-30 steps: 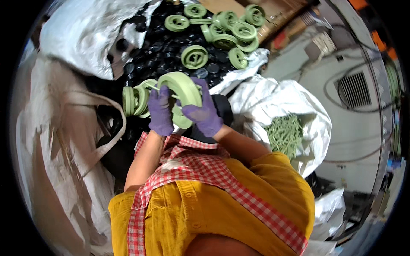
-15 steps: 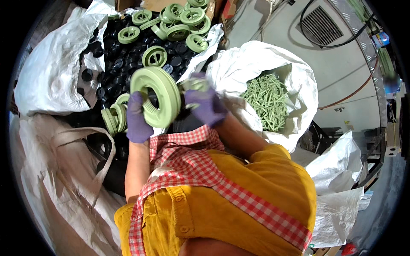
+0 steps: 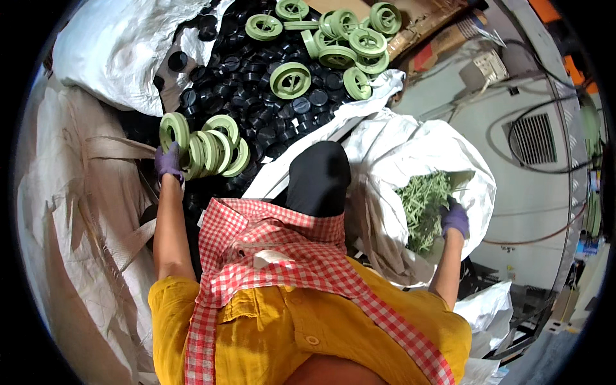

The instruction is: The person sits on the floor and repeatedly picks up light green circular plastic parts and black circular parts. They insert the black parts into the center of the green parts and place the assembled units into a white sack. The person continues this assembly process for the duration of the clip.

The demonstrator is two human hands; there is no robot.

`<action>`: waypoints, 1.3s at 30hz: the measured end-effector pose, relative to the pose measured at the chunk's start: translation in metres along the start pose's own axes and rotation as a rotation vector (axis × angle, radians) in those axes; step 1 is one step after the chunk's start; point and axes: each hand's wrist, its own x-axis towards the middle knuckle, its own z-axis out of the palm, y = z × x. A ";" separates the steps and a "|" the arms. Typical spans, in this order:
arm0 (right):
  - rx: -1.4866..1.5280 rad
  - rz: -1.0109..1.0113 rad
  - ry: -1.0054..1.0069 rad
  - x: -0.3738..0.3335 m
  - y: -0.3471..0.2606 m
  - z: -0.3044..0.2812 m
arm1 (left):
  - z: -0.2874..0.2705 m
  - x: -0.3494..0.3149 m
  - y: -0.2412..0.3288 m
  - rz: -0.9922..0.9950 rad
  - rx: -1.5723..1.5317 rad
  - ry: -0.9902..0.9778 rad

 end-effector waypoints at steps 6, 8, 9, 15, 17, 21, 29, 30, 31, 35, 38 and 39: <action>-0.007 -0.086 0.037 0.041 -0.004 -0.022 | 0.017 0.014 -0.017 0.117 0.208 0.043; -0.036 -0.107 -0.249 0.039 -0.014 -0.046 | 0.013 0.014 -0.025 0.123 0.128 -0.022; -0.123 -0.084 -0.203 0.045 -0.022 -0.062 | 0.011 -0.002 -0.007 0.102 0.181 -0.061; 1.131 -0.618 0.164 0.058 -0.201 -0.106 | 0.019 0.010 -0.049 0.392 0.241 0.151; 1.371 -0.498 -0.311 0.073 -0.290 -0.057 | 0.030 -0.008 -0.044 0.470 0.366 0.209; 1.070 -0.219 -0.400 0.081 -0.489 0.048 | 0.036 -0.089 0.035 0.776 0.530 0.274; 1.145 -0.082 -0.267 0.112 -0.572 0.099 | 0.070 -0.141 0.064 0.413 -0.093 -0.323; 1.289 -0.223 -0.318 0.108 -0.554 0.097 | 0.076 -0.136 0.065 0.256 -0.218 -0.353; 1.390 -0.342 -0.404 0.096 -0.536 0.085 | 0.085 -0.127 0.074 0.157 -0.316 -0.385; 1.646 -0.762 -1.470 0.020 -0.451 0.012 | 0.133 -0.122 0.111 -0.088 -0.701 -0.776; 1.673 -1.068 -1.251 -0.011 -0.444 -0.017 | 0.152 -0.127 0.107 -0.184 -0.891 -0.878; 1.547 -1.187 -1.059 -0.013 -0.444 -0.024 | 0.158 -0.132 0.107 -0.210 -0.932 -0.791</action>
